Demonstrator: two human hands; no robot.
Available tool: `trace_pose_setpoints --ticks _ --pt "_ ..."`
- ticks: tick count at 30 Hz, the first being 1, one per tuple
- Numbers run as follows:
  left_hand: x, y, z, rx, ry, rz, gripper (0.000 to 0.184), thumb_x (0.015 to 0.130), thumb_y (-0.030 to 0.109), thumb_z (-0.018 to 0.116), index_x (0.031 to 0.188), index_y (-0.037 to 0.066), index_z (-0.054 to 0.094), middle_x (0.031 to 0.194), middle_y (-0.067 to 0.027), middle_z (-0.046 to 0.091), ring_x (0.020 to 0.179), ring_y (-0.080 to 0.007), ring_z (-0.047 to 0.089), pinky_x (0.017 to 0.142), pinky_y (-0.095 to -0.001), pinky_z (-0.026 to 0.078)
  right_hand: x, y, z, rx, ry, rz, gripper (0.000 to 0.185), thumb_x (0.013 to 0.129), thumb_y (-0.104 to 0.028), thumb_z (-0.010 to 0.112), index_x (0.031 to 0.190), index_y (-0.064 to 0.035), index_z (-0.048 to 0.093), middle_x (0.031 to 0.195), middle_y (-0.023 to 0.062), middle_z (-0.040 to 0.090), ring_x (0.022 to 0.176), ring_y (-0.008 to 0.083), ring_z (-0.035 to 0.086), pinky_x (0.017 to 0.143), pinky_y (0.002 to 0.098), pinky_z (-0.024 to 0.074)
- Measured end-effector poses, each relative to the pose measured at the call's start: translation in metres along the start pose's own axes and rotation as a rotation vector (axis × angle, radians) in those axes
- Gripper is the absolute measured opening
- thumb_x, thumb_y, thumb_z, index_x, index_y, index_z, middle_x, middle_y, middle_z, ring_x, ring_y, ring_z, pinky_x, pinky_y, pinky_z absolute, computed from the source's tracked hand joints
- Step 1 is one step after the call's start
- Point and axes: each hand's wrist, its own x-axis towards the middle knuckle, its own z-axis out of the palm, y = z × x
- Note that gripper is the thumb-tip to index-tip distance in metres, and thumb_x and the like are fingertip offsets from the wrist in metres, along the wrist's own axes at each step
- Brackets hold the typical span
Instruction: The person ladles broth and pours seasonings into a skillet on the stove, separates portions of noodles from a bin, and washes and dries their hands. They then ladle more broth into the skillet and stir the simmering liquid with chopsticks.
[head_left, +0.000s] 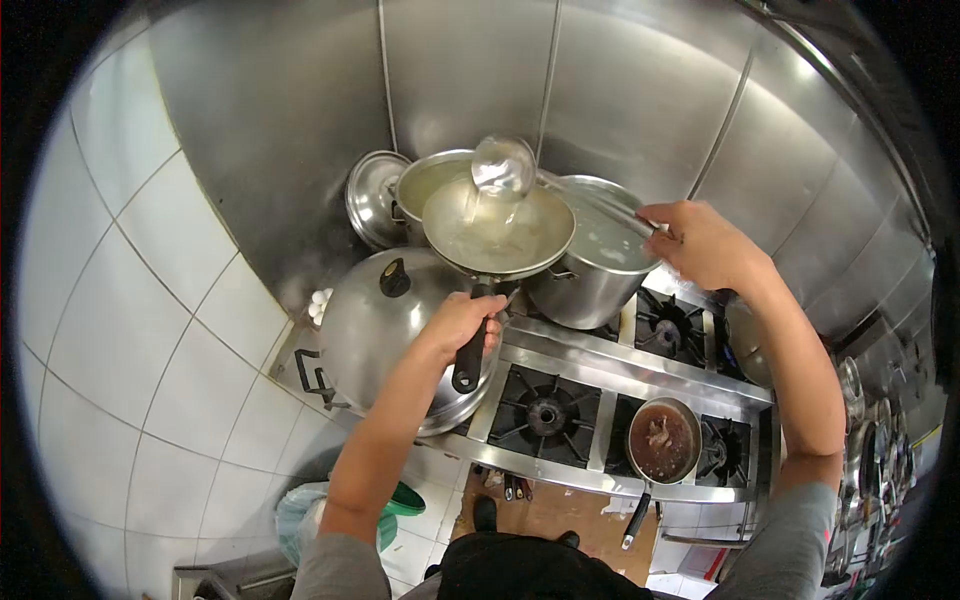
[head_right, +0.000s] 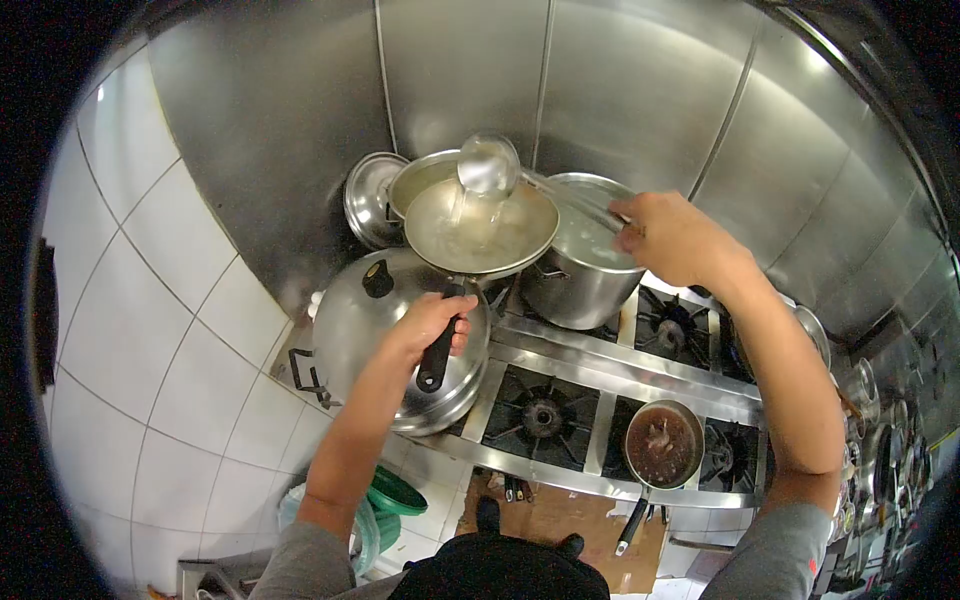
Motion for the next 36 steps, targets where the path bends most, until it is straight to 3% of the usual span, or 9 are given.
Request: trace_pose_setpoints --ticks 3,6,11,14,17,20,26,29,36 --pt "-0.009 -0.003 0.002 0.019 0.036 -0.016 0.028 0.094 0.021 0.066 0.075 0.009 0.050 0.059 -0.0015 0.052 0.047 -0.0150 0.051 0.042 -0.0306 0.041 0.022 -0.005 -0.003 -0.096 0.122 -0.055 0.038 0.086 -0.011 0.063 0.120 0.0064 0.066 0.099 0.0281 0.070 0.098 0.0397 0.070 0.087 0.0466 0.0538" --pt "-0.017 -0.009 0.004 0.052 0.048 -0.022 0.029 0.093 0.023 0.069 0.079 0.010 0.047 0.062 -0.0016 0.052 0.047 -0.0120 0.048 0.041 -0.0272 0.038 0.073 -0.005 0.011 -0.199 0.156 -0.077 0.031 0.083 -0.008 0.061 0.108 0.0070 0.069 0.096 0.0298 0.070 0.096 0.0423 0.069 0.088 0.0474 0.0545" --pt "-0.027 -0.019 0.002 0.073 0.049 -0.053 0.030 0.093 0.024 0.070 0.081 0.008 0.047 0.063 -0.0018 0.052 0.048 -0.0126 0.050 0.041 -0.0264 0.039 0.184 0.009 0.054 -0.291 -0.020 0.036 0.022 0.080 -0.001 0.058 0.094 0.0070 0.072 0.092 0.0281 0.071 0.085 0.0397 0.073 0.076 0.0499 0.0583" --pt "-0.026 -0.029 -0.003 0.053 0.021 -0.064 0.025 0.092 0.025 0.068 0.081 0.008 0.053 0.062 -0.0019 0.054 0.050 -0.0137 0.054 0.043 -0.0288 0.043 0.185 -0.020 0.066 -0.281 0.098 0.029 0.015 0.076 0.000 0.061 0.083 0.0051 0.073 0.072 0.0220 0.071 0.071 0.0350 0.073 0.066 0.0461 0.0583" --pt "-0.028 -0.034 -0.001 0.017 -0.002 -0.065 0.025 0.094 0.023 0.068 0.083 0.007 0.052 0.065 -0.0018 0.053 0.051 -0.0123 0.052 0.043 -0.0266 0.041 0.206 -0.024 0.077 -0.238 -0.077 0.048 0.014 0.077 -0.002 0.063 0.081 0.0079 0.072 0.067 0.0220 0.069 0.061 0.0342 0.072 0.062 0.0440 0.0579" --pt "-0.027 -0.036 -0.002 0.009 -0.019 -0.082 0.025 0.096 0.022 0.067 0.084 0.006 0.051 0.067 -0.0018 0.052 0.052 -0.0114 0.050 0.043 -0.0253 0.040 0.239 -0.010 0.088 -0.375 -0.330 -0.024 0.016 0.086 -0.008 0.063 0.086 0.0061 0.071 0.083 0.0218 0.073 0.070 0.0301 0.073 0.057 0.0437 0.0569" --pt "-0.029 -0.036 -0.003 0.004 -0.002 -0.099 0.027 0.095 0.022 0.068 0.082 0.008 0.050 0.066 -0.0019 0.051 0.050 -0.0115 0.049 0.042 -0.0258 0.039 0.231 0.015 0.076 0.715 -0.398 0.345 0.022 0.094 -0.013 0.059 0.082 0.0032 0.067 0.070 0.0085 0.064 0.057 0.0156 0.061 0.045 0.0296 0.0530" --pt "-0.030 -0.031 -0.004 0.006 -0.011 -0.117 0.028 0.094 0.024 0.067 0.078 0.010 0.050 0.063 -0.0009 0.053 0.049 -0.0122 0.052 0.042 -0.0273 0.041 0.228 0.032 0.070 0.889 -0.424 0.413 0.024 0.098 -0.020 0.061 0.085 -0.0005 0.064 0.066 0.0035 0.060 0.050 0.0093 0.055 0.043 0.0213 0.0491" --pt "-0.027 -0.017 0.002 0.080 0.033 -0.086 0.028 0.093 0.023 0.068 0.078 0.011 0.048 0.062 -0.0012 0.052 0.048 -0.0121 0.050 0.042 -0.0280 0.038 0.184 0.049 0.024 1.015 -0.413 0.361 0.020 0.101 -0.015 0.054 0.091 0.0027 0.057 0.077 0.0060 0.060 0.058 0.0092 0.057 0.044 0.0216 0.0504"
